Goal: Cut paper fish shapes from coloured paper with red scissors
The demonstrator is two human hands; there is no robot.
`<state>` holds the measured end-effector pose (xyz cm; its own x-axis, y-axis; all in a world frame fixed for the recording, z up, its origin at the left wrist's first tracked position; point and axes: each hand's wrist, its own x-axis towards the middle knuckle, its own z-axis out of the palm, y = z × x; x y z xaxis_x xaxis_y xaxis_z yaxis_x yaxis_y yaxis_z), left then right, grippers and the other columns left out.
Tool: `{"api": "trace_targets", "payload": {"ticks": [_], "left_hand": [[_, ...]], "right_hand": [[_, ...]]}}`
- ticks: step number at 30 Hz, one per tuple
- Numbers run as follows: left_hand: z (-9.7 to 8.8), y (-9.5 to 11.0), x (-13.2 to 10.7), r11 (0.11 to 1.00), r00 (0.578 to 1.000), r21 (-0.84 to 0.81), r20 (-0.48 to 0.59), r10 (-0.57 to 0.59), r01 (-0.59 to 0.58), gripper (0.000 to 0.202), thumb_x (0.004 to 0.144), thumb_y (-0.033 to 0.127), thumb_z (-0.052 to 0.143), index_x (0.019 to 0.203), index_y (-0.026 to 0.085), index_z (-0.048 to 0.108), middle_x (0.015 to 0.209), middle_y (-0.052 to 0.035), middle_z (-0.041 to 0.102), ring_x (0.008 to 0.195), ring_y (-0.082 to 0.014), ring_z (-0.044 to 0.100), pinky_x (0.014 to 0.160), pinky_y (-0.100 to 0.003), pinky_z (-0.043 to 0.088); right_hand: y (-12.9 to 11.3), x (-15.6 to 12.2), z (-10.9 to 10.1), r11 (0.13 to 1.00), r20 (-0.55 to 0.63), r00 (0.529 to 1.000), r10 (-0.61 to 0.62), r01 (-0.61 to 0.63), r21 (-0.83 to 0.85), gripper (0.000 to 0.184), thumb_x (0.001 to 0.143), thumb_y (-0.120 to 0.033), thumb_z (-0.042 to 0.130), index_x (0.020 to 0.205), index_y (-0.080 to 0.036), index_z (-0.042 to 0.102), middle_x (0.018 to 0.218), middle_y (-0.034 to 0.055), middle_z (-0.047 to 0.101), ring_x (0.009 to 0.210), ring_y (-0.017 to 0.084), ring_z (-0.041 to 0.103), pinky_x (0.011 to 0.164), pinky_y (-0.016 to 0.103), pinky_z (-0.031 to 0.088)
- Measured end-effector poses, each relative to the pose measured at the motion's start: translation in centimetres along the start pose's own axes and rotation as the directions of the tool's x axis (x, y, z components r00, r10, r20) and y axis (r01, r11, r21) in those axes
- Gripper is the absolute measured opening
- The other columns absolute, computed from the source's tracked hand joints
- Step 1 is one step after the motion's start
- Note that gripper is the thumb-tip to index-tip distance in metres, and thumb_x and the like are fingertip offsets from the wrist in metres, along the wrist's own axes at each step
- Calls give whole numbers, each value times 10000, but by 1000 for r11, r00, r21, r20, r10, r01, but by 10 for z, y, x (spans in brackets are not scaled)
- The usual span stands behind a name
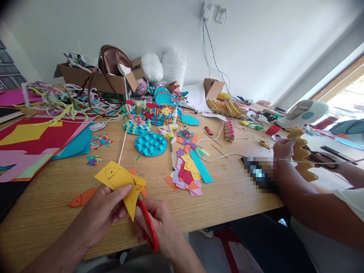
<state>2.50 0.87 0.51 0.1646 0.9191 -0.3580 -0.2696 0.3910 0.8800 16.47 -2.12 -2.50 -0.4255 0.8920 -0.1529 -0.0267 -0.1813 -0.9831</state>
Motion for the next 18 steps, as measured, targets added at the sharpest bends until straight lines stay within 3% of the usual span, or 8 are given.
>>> {"api": "trace_targets", "payload": {"ticks": [18], "left_hand": [[-1,-2,2,1000,999,6,38,-21,21,254,612,375,659,566,162,531,408,65,460,315,-36,344,338,-164,228]], "right_hand": [[3,-1,2,1000,-68,997,28,-27,4,452,850,-534,511,656,-130,571,437,-59,417,379,49,362,385,172,253]]}}
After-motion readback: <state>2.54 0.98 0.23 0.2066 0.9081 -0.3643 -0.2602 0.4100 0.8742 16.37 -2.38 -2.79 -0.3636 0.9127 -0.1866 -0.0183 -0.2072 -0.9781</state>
